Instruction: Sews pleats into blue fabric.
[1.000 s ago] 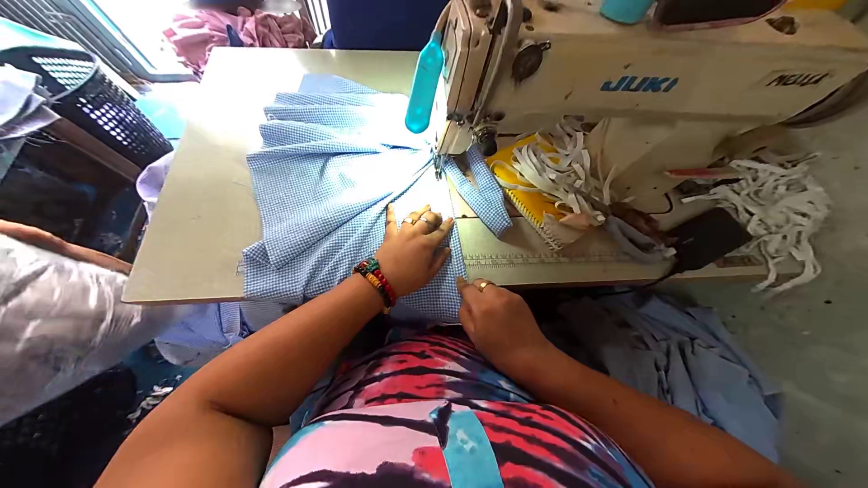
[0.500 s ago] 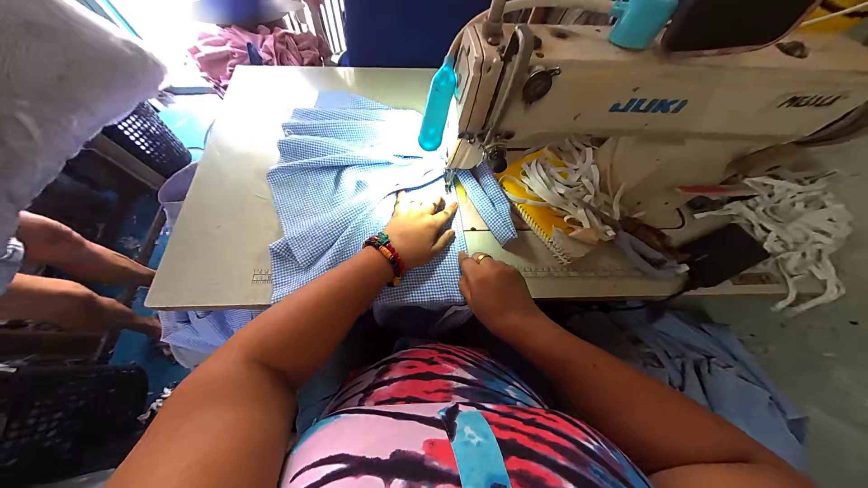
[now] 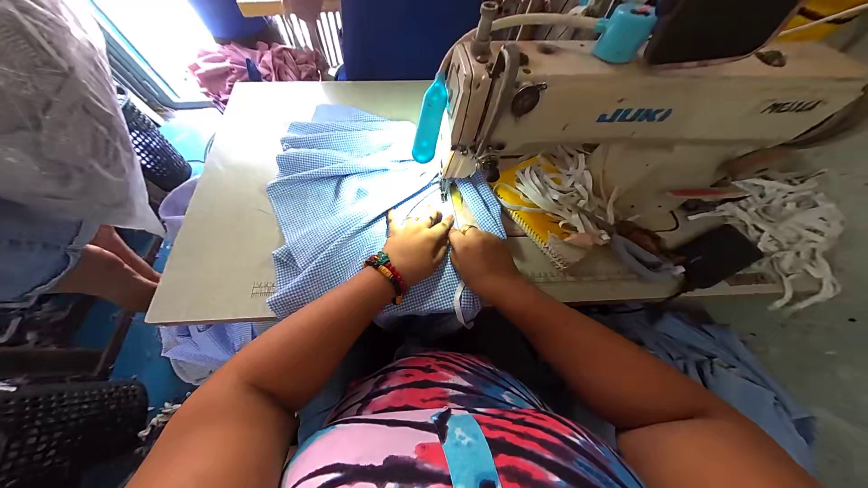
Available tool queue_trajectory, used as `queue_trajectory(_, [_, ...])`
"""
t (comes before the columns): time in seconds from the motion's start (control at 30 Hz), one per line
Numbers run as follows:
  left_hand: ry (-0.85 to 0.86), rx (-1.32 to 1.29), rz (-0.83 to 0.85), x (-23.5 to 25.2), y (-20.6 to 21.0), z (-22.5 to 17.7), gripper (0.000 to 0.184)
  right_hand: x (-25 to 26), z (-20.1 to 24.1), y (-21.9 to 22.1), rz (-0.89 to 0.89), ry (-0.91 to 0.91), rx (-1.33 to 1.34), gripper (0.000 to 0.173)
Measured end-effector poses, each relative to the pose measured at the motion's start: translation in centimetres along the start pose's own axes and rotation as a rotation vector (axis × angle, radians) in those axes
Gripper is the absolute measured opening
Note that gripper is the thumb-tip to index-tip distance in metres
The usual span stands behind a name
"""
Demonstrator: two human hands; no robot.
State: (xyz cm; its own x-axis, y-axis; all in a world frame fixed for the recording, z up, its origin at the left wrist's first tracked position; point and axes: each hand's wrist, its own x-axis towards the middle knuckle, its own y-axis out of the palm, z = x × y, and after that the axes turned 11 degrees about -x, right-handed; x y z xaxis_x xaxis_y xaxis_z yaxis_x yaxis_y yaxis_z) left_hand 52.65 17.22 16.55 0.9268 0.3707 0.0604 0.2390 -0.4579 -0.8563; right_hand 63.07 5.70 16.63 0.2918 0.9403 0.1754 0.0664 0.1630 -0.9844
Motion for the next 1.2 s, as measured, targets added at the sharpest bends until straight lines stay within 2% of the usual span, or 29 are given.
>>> queue_trajectory(0.2, [-0.021,0.050,0.024,0.7,-0.2,0.9,0.046,2.3,-0.3,0.2,0.050,0.014,0.012,0.018])
queue_trajectory(0.33, [-0.182,0.096,-0.098,-5.6,-0.4,-0.1,0.053,2.7,-0.9,0.7,0.030,0.020,0.054,0.019])
queue_trajectory(0.4, [-0.265,0.104,-0.122,-8.7,-1.0,1.9,0.059,2.8,-1.2,1.0,-0.003,0.025,0.087,0.020])
queue_trajectory(0.47, [-0.260,0.120,-0.052,-9.8,-2.7,5.4,0.061,2.8,-1.2,1.0,0.024,0.067,0.114,0.027])
queue_trajectory(0.53, [-0.184,0.154,0.009,-8.6,-5.2,9.0,0.057,2.2,-0.6,0.4,0.039,0.129,0.175,0.032])
queue_trajectory(0.6, [-0.118,0.229,-0.012,-6.7,-7.3,10.4,0.052,0.3,0.1,-0.4,0.033,0.175,0.243,0.039])
queue_trajectory(0.67, [-0.058,0.172,-0.184,-4.9,-7.1,7.8,0.031,-2.4,0.6,-1.3,0.080,0.209,0.294,0.047])
queue_trajectory(0.73, [-0.056,-0.098,-0.335,-4.0,-4.4,2.3,0.018,-5.4,0.6,-1.9,0.139,0.194,0.347,0.044])
queue_trajectory(0.77, [-0.074,-0.213,-0.338,-3.7,-2.9,-0.2,0.016,-6.6,0.5,-2.0,0.146,0.174,0.380,0.040])
queue_trajectory(0.83, [-0.125,-0.328,-0.299,-2.8,0.0,-2.6,0.017,-8.1,0.1,-1.9,0.096,0.139,0.452,0.036])
queue_trajectory(0.9, [-0.195,-0.281,-0.249,-2.0,1.6,-3.3,0.032,-8.6,-0.7,-1.7,0.082,0.124,0.521,0.037])
queue_trajectory(0.97, [-0.245,-0.212,-0.211,-1.5,1.9,-3.6,0.041,-8.4,-1.5,-1.9,0.155,0.135,0.618,0.040])
queue_trajectory(1.1, [-0.301,-0.219,-0.164,-1.2,1.6,-3.7,0.025,-7.0,-2.5,-1.5,0.162,0.178,0.636,0.042])
queue_trajectory(1.2, [-0.279,-0.212,-0.158,-1.6,1.4,-3.3,0.022,-5.8,-2.7,-2.4,0.245,0.151,0.574,0.041])
